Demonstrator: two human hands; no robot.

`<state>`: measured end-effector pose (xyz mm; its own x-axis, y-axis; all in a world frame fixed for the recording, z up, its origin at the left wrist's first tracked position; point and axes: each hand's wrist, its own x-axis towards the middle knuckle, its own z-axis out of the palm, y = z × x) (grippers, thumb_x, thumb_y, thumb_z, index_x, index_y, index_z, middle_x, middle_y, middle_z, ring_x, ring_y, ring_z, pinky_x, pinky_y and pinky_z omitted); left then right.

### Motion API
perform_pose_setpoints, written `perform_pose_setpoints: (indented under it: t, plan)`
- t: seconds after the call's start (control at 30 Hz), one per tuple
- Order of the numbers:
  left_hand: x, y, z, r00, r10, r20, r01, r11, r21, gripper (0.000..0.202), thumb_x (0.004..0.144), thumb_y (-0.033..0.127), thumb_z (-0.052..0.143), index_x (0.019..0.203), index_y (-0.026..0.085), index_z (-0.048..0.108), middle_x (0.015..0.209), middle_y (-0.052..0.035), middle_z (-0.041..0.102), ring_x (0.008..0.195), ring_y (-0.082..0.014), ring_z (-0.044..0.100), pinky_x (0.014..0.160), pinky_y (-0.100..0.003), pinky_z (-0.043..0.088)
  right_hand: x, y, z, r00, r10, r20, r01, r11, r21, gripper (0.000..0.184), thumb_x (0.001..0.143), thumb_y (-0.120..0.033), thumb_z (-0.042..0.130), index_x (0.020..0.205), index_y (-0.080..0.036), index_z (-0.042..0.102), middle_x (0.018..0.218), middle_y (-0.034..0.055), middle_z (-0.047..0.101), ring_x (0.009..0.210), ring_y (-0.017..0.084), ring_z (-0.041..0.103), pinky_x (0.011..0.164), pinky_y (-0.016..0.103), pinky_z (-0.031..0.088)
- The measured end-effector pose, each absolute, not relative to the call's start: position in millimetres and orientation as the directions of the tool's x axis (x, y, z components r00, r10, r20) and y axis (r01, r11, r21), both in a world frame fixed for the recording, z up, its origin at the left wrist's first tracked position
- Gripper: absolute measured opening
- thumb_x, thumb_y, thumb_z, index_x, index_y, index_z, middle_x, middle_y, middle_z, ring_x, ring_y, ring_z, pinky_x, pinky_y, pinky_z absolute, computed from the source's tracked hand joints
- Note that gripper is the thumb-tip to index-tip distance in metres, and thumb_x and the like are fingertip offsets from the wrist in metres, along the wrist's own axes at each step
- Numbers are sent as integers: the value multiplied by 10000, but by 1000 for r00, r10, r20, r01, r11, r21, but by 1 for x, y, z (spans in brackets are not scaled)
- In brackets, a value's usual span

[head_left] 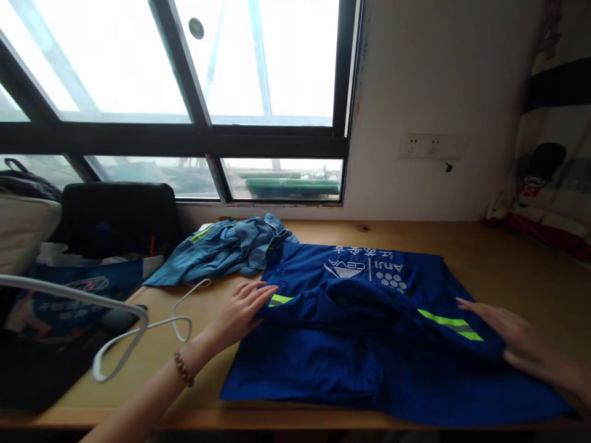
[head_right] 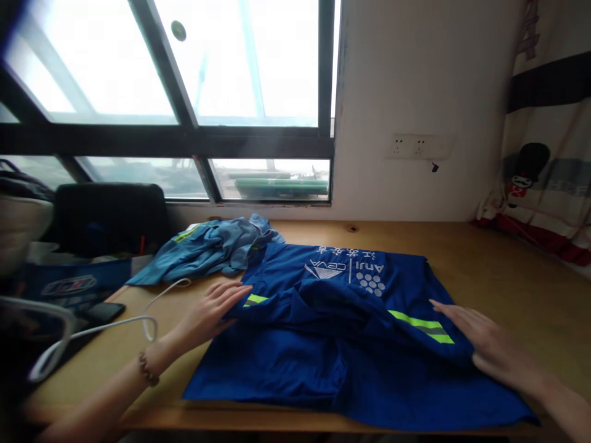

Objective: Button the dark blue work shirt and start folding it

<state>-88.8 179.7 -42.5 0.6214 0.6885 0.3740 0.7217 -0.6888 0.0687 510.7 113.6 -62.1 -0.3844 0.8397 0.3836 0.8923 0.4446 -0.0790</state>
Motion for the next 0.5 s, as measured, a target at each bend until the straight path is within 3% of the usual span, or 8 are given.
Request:
perform_pose_setpoints:
  t: [0.07,0.13,0.3,0.37,0.5]
  plan:
    - [-83,170,-46,688,617,382,690,-720,-78,519,772,150,461,1277,224,368,1182,-80,526,1129,-236,418,970,-438,285,498,104,-60,-551,792,263,830,554,68,817,568,-91,418,1306,-406,267,1268,-49,448,1135,244,441,933,431,409]
    - [-76,164,-52,702,602,380,687,-715,-135,468,806,121,397,1268,199,379,1104,-90,568,1051,-207,483,931,-391,338,489,100,-64,-608,770,193,793,597,117,705,672,-88,383,1307,-376,285,1252,-39,472,1117,231,465,928,440,410]
    - [-60,167,-39,595,684,422,777,-623,-85,299,806,139,389,1053,174,553,833,-77,589,810,-179,546,779,-327,428,491,110,-58,-498,820,282,863,502,63,533,742,-120,378,1255,-262,413,1131,36,569,1017,223,538,875,400,445]
    - [-60,162,-20,548,681,485,802,-593,-74,248,806,189,412,993,189,576,838,-69,575,820,-188,532,778,-341,428,500,111,-38,-430,830,356,894,447,35,549,717,-138,409,1241,-301,420,1130,32,565,1028,235,528,891,418,429]
    - [-71,124,12,479,611,630,806,-590,-41,290,800,245,430,1068,222,540,969,-67,572,930,-213,519,838,-366,418,513,77,7,-274,816,508,920,376,-108,475,698,-263,482,1127,-468,480,1081,-14,586,1009,248,533,921,423,390]
